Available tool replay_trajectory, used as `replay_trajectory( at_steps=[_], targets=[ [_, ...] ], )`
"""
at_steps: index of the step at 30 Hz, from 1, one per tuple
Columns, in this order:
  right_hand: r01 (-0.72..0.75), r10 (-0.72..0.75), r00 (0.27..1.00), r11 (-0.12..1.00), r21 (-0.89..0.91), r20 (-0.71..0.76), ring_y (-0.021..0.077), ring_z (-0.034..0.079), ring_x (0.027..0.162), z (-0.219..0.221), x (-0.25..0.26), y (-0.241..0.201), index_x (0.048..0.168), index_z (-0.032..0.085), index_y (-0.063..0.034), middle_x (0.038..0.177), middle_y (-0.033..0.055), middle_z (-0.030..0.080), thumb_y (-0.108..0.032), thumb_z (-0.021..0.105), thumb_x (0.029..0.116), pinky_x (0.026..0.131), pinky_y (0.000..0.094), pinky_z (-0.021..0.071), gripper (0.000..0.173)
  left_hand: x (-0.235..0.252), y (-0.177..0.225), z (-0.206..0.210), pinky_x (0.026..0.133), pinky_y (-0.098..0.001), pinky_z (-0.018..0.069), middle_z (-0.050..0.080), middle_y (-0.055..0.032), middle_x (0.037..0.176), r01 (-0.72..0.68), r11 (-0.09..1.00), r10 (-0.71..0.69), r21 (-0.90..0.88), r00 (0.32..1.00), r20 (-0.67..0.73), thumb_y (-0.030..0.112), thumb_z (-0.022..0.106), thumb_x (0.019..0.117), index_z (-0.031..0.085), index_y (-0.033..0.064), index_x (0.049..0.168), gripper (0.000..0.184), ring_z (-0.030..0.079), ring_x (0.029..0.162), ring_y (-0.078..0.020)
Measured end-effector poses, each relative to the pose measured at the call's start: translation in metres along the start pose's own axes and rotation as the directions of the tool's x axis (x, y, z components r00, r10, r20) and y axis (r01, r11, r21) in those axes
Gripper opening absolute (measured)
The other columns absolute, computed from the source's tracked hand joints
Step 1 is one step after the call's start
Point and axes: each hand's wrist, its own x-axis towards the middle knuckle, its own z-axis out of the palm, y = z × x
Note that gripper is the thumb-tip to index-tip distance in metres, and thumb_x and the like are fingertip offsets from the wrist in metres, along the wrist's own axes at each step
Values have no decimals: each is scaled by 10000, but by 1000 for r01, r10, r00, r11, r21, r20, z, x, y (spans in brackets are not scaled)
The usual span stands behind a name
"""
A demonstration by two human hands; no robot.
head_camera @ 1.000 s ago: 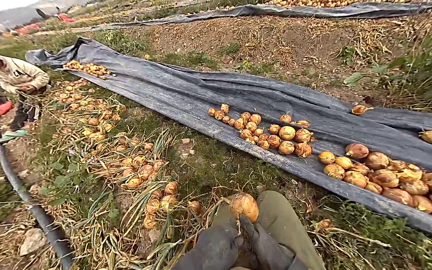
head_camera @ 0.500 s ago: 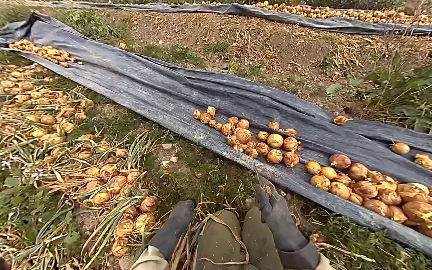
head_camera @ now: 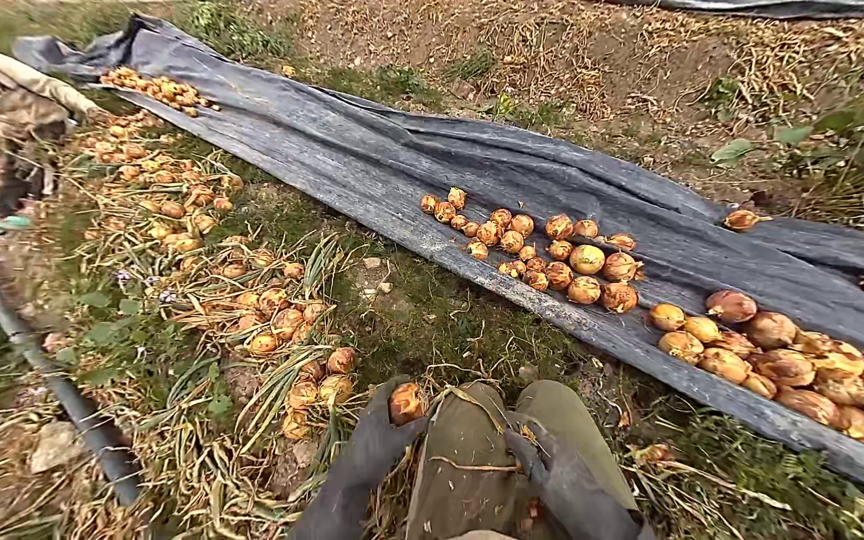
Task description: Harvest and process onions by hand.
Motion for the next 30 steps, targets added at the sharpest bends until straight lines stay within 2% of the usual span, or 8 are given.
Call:
replay_trajectory(
  at_steps=[7, 12, 15, 18, 22, 25, 27, 30],
  targets=[
    [213, -185, 977, 788, 578, -108, 131, 673, 698, 31, -11, -55, 1488, 485, -146, 1115, 64, 691, -585, 530, 995, 586, 343, 608, 662, -74, 80, 16, 1063, -348, 547, 651, -20, 1349, -403, 913, 399, 64, 915, 60, 417, 923, 712, 561, 195, 1457, 858, 632, 1223, -116],
    [489, -425, 864, 837, 247, -271, 103, 659, 1184, 45, -15, -42, 1468, 560, -147, 1386, 20, 652, -455, 306, 1105, 1013, 359, 562, 540, -91, 90, 4, 960, -338, 584, 725, -10, 1162, -202, 971, 153, 125, 935, 320, 490, 870, 753, 640, 179, 1339, 702, 695, 1044, -86],
    [554, -590, 723, 806, -207, -360, 217, 750, 848, 43, -13, -30, 1458, 583, -158, 1117, 82, 758, -467, 371, 1079, 655, 483, 615, 533, -87, 71, 17, 611, -352, 596, 716, -73, 833, 182, 977, -100, -113, 853, 512, 477, 818, 837, 684, 75, 1113, 506, 679, 639, -166],
    [419, -354, 881, 892, 171, -314, 122, 675, 1148, 34, -13, -19, 1507, 519, -175, 1396, 16, 642, -396, 384, 1089, 950, 375, 589, 491, -77, 70, 28, 595, -350, 611, 719, -88, 849, 312, 913, -154, -263, 860, 486, 490, 807, 858, 643, 66, 1179, 556, 690, 621, -191],
    [-148, 26, 989, 298, 943, 147, 128, 570, 474, 24, 11, 0, 1117, 640, -176, 723, 66, 650, -711, 197, 1012, 380, 290, 492, 702, -53, 83, 26, 764, -393, 630, 720, -139, 1082, 17, 898, 198, -440, 878, 437, 351, 624, 1031, 477, 104, 1507, 556, 724, 807, -226],
    [-353, -166, 928, -114, 929, 332, 115, 552, 478, -15, 45, 9, 1194, 653, -132, 742, 66, 610, -864, 412, 853, 389, 262, 477, 843, -20, 46, -1, 930, -347, 600, 725, -25, 1182, -88, 990, 103, -111, 986, 131, 273, 486, 1085, 628, 173, 1380, 343, 716, 1017, -132],
    [-264, -113, 963, -213, 941, 245, 97, 562, 478, -48, 64, 5, 1115, 638, -94, 700, 42, 593, -843, 437, 863, 416, 244, 497, 816, 12, -8, -38, 1117, -405, 482, 666, -38, 1348, 7, 956, 16, 293, 997, -75, 167, 465, 1061, 647, 187, 1378, 366, 616, 1268, -170],
    [-107, -308, 951, -257, 961, 23, 61, 525, 492, -89, 89, 7, 1303, 627, -59, 749, 23, 596, -698, 445, 959, 450, 203, 486, 748, 52, -89, -92, 1028, -588, 506, 652, -121, 1367, 306, 722, -177, 620, 949, -262, 68, 617, 917, 674, 205, 1345, 453, 607, 1268, -357]
  ],
)
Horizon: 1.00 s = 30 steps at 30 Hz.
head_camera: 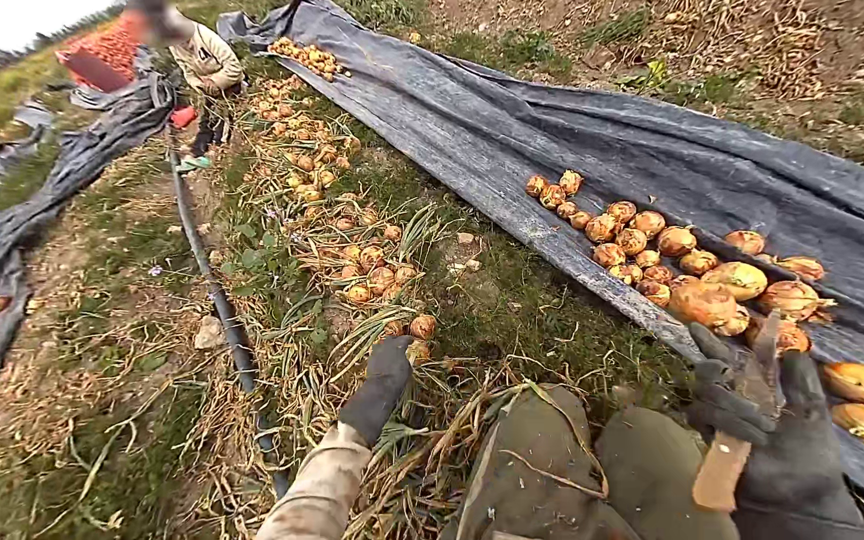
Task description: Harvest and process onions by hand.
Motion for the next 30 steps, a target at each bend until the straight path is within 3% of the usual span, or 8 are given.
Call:
replay_trajectory(
  at_steps=[5, 8, 13, 19, 22, 26, 28, 30],
  targets=[
    [-75, 49, 985, 986, -147, -167, 85, 520, 478, 6, 0, 15, 1268, 671, -147, 766, 45, 611, -798, 415, 912, 411, 227, 465, 785, 77, -64, 42, 1011, -618, 518, 530, -184, 1485, 11, 936, -95, 352, 970, 222, 93, 736, 833, 562, 252, 1470, 679, 533, 1335, -427],
    [-248, 134, 913, 932, -264, -386, 125, 563, 501, -13, -26, 70, 1332, 631, -163, 720, 44, 626, -794, 62, 943, 437, 278, 500, 934, 99, -58, 45, 1028, -631, 484, 590, -203, 1397, -16, 912, -93, 409, 965, 245, 154, 788, 779, 611, 196, 1406, 652, 555, 1296, -429],
    [-448, 5, 849, 538, -714, -528, 124, 499, 480, -7, -70, 134, 1316, 647, -107, 703, 21, 589, -333, 317, 1110, 432, 307, 476, 450, 55, -56, -6, 1020, -590, 525, 621, -127, 1385, 16, 989, 3, -150, 992, 127, 399, 855, 757, 454, 234, 1516, 874, 639, 1217, -326],
    [-149, 28, 988, -84, -985, -152, 178, 643, 689, 37, -33, 136, 1403, 602, -280, 964, 39, 696, -570, 360, 1053, 633, 456, 570, 515, -82, 32, -78, 934, -363, 596, 634, -6, 1262, -212, 716, 165, -665, 977, -133, 283, 903, 684, 499, 199, 1386, 815, 654, 1109, -121],
    [-150, 89, 985, 22, -988, -148, 166, 647, 697, 71, -22, 146, 1484, 520, -271, 1087, 50, 696, -628, 545, 967, 645, 416, 581, 629, -137, 74, -87, 898, -342, 624, 669, 10, 1222, -353, 574, 305, -739, 930, -207, 302, 959, 631, 527, 197, 1348, 843, 686, 1059, -120],
    [-107, 18, 994, 394, -913, -108, 155, 624, 560, 86, -41, 172, 1324, 582, -132, 773, 27, 673, -625, 480, 1001, 528, 356, 571, 598, -171, 100, -74, 996, -387, 613, 658, 6, 1320, -494, 440, 531, -750, 817, -227, 201, 967, 681, 572, 223, 1384, 807, 665, 1177, -167],
    [-78, -46, 993, 410, -909, -106, 157, 602, 523, 85, -52, 175, 1083, 621, -85, 678, 19, 624, -636, 379, 1036, 499, 362, 563, 604, -177, 99, -70, 1013, -385, 600, 643, 17, 1352, -530, 458, 598, -713, 778, -194, 194, 938, 728, 583, 293, 1430, 793, 650, 1202, -160],
    [-43, -37, 998, 296, -954, -57, 133, 627, 593, 83, -60, 169, 1095, 647, -98, 747, 16, 642, -585, 363, 1063, 560, 348, 582, 564, -186, 90, -71, 1052, -374, 580, 647, 18, 1378, -505, 489, 640, -711, 762, -101, 239, 917, 777, 557, 280, 1474, 786, 643, 1234, -139]
  ],
)
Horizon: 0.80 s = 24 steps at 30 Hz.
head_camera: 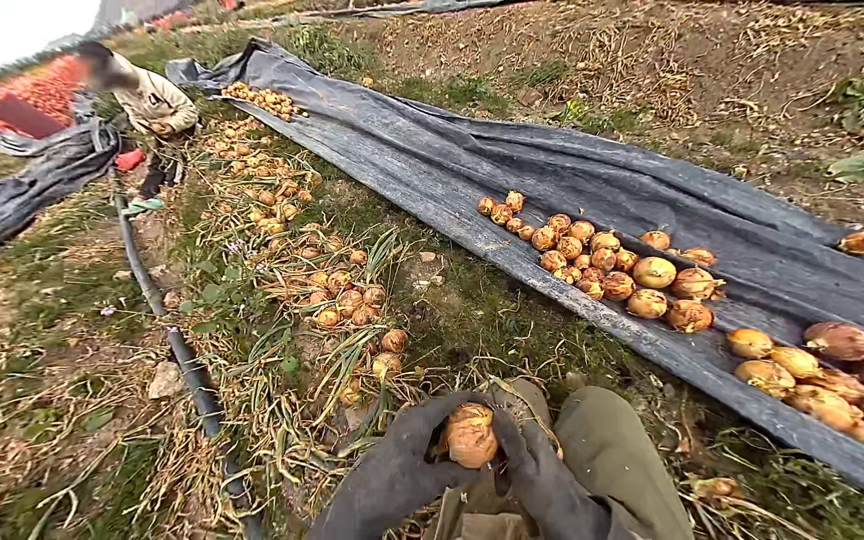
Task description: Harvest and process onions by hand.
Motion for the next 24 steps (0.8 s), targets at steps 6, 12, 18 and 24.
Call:
replay_trajectory(
  at_steps=[6, 12, 18, 24],
  targets=[
    [432, -473, 868, 564, -704, 153, 275, 732, 761, -23, 7, 14, 1410, 633, -231, 895, 88, 750, -555, 340, 1064, 611, 523, 584, 557, -18, 7, 20, 505, -249, 485, 733, -76, 975, 549, 775, -458, -311, 829, 322, 300, 776, 913, 607, 106, 1318, 479, 622, 615, -111],
    [9, -101, 980, 883, -470, -170, 192, 714, 933, -51, 6, 33, 1387, 623, -161, 1106, 52, 734, -621, 361, 1038, 846, 436, 594, 634, -4, 14, 10, 416, -221, 441, 723, -89, 756, 514, 766, -513, -387, 851, 115, 197, 552, 1060, 656, 35, 1034, 194, 557, 452, -103],
    [-199, 231, 972, 910, -364, 48, 191, 687, 1001, -28, 1, 36, 1258, 670, -110, 1066, 103, 707, -715, 451, 971, 916, 430, 561, 705, 20, 37, 12, 1018, -449, 533, 712, -70, 1199, 366, 828, -440, 425, 894, 87, 440, 518, 1049, 669, 127, 1311, 435, 684, 1101, -201],
    [-341, 339, 940, 934, -107, -35, 153, 697, 865, -28, 1, 56, 1221, 691, -196, 1002, 30, 721, -624, 343, 1039, 765, 424, 596, 581, 47, 31, 46, 927, -632, 501, 704, -215, 1090, 120, 801, -445, 587, 775, 449, 486, 468, 1059, 681, 34, 1136, 505, 673, 1067, -409]
  ],
)
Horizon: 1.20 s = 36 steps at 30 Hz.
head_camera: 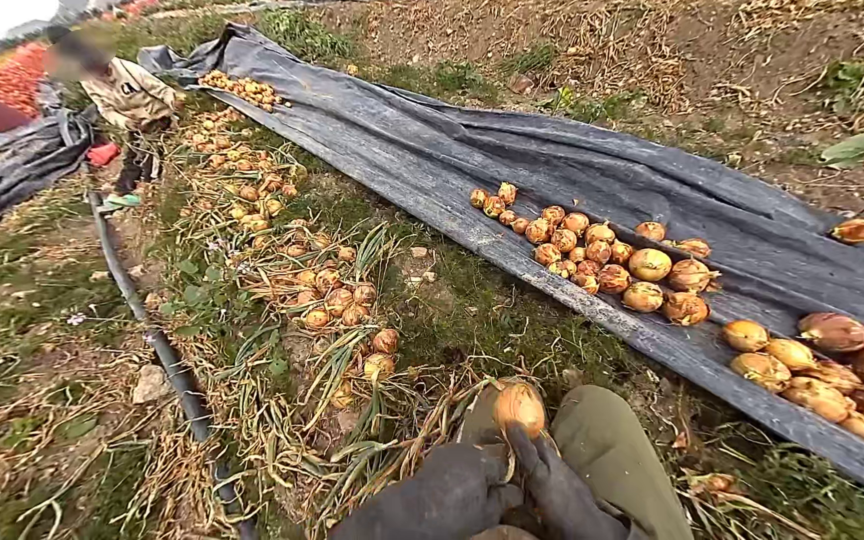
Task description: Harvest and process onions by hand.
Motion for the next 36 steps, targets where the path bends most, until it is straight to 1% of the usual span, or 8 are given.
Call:
replay_trajectory(
  at_steps=[7, 12, 17, 21, 26, 31, 33, 36],
  targets=[
    [252, -472, 856, 736, -628, -210, 217, 634, 616, -80, 52, -75, 919, 693, -81, 684, 56, 610, -670, 272, 1015, 573, 459, 546, 731, 57, -143, -37, 964, -623, 528, 677, -208, 1254, 643, 762, -644, -75, 744, -178, 467, 408, 1076, 656, 58, 1264, 514, 655, 1190, -394],
    [83, -395, 756, 848, -523, -521, 305, 652, 652, -113, 96, -106, 1494, 494, -257, 849, 134, 678, -682, 444, 986, 602, 577, 543, 664, 123, -240, -43, 979, -580, 536, 673, -221, 1259, 747, 616, -783, -247, 551, -287, 348, 682, 906, 663, 5, 1239, 478, 648, 1193, -382],
    [-29, -134, 875, 945, -325, -466, 222, 606, 542, -82, 79, -49, 1480, 495, -400, 784, 63, 663, -641, 474, 995, 522, 479, 549, 542, 155, -266, -23, 1007, -554, 531, 634, -237, 1320, 819, 515, -854, -254, 465, -232, 223, 660, 923, 577, -30, 1334, 490, 623, 1241, -381],
    [-61, -18, 967, 952, -300, -253, 130, 677, 1099, -50, 46, 6, 1387, 625, -284, 1236, -2, 707, -594, 407, 1037, 964, 431, 557, 516, 123, -285, 4, 915, -600, 558, 644, -240, 1293, 493, 629, -743, -602, 610, -277, 111, 686, 914, 559, 47, 1398, 505, 658, 1136, -391],
    [55, -87, 995, 890, -452, -51, 206, 675, 1143, -33, 29, 4, 1384, 631, -290, 1271, 32, 700, -610, 326, 1047, 988, 499, 536, 556, 49, -221, 5, 605, -380, 554, 678, -154, 1209, -118, 362, -466, -925, 836, -289, 100, 776, 716, 380, 177, 1547, 924, 682, 850, -243],
    [136, -109, 987, 959, -248, 118, 177, 692, 1019, -13, 31, -33, 1446, 562, -276, 1240, 35, 694, -655, 461, 995, 890, 456, 579, 598, -7, -120, -2, 942, -427, 624, 683, -116, 1278, -489, 496, -169, -718, 757, -632, 293, 980, 597, 505, 91, 1443, 991, 697, 1128, -248],
    [161, -165, 975, 986, 35, 148, 188, 618, 631, 3, 16, -48, 1450, 524, -208, 893, 62, 648, -623, 497, 1000, 573, 404, 564, 612, -22, -89, -7, 968, -422, 625, 654, -70, 1325, -488, 607, -77, -627, 749, -658, 272, 999, 578, 513, 139, 1441, 999, 669, 1187, -230],
    [242, -279, 957, 916, 321, 74, 161, 576, 511, 19, -5, -57, 1352, 520, -84, 715, 29, 608, -584, 399, 1049, 483, 354, 553, 597, -35, -66, -11, 1020, -371, 597, 640, 22, 1379, -399, 797, 36, -453, 780, -624, 256, 982, 613, 540, 243, 1476, 970, 639, 1237, -143]
  ],
)
